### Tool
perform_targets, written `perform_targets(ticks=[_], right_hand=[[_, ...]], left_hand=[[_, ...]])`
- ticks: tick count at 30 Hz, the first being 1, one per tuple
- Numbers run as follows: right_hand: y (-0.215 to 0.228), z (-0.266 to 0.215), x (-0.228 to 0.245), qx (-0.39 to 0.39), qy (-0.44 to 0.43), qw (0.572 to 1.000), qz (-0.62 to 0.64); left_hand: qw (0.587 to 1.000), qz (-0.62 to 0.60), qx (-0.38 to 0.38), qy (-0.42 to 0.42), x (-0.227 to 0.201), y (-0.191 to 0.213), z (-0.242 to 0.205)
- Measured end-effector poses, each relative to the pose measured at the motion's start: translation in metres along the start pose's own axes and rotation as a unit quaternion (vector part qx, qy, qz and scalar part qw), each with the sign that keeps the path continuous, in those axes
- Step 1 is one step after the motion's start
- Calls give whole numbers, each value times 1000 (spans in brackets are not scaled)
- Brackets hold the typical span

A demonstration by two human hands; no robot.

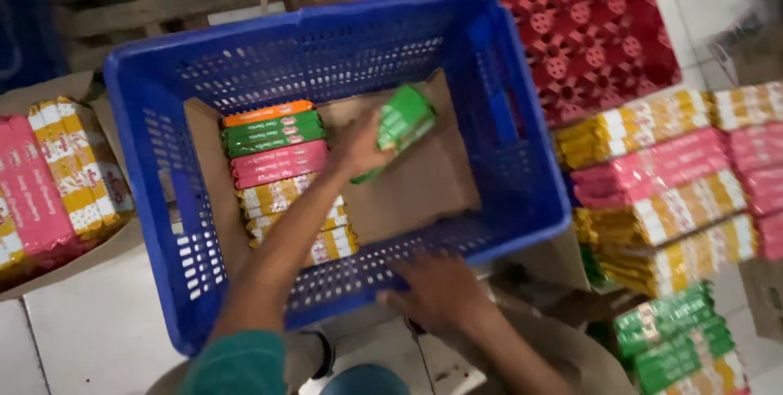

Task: The person picks up various colorful snack packets from a cardboard box and places them into a blue plastic basket. The person arranges the packets in neat rows inside the basket, handling them by hand.

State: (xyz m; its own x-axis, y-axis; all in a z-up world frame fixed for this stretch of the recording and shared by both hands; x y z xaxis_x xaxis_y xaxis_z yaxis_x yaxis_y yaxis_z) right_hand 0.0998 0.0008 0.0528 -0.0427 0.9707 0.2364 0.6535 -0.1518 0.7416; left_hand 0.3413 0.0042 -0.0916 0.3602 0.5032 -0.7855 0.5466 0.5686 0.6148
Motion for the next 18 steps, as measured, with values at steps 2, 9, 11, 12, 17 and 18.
perform_targets(ticks=[2,9,11,12,17,18], right_hand=[[-16,5,-9,-46,6,998,-32],[-28,4,-23,-14,7,998,-61],[-36,5,-30,-73,37,994,-77],[-36,3,-29,-129,69,985,-93],[-77,9,-43,-81,64,991,-85],[-72,9,-42,-115,60,986,-108]], left_hand=[[993,111,18,-43,20,-36,19],[922,320,-51,-210,42,-84,40],[927,310,-75,-198,61,-79,50],[931,300,-98,-183,72,-74,54],[953,268,-89,-108,122,-67,75],[956,261,-89,-100,129,-64,84]])
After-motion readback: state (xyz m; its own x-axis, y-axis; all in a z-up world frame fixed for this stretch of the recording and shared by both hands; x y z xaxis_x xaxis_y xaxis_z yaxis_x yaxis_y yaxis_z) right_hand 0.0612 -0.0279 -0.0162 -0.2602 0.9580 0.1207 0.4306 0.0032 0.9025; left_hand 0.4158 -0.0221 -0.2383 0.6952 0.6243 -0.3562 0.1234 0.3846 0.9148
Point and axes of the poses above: each hand's wrist, its own z-axis towards the middle knuckle, its own y-axis out of the back of the hand, x = y × z, the point moved 9 cm from there along z, towards the middle knuckle, and after that the axes turned 9 degrees about -z, right-handed, at the moved point
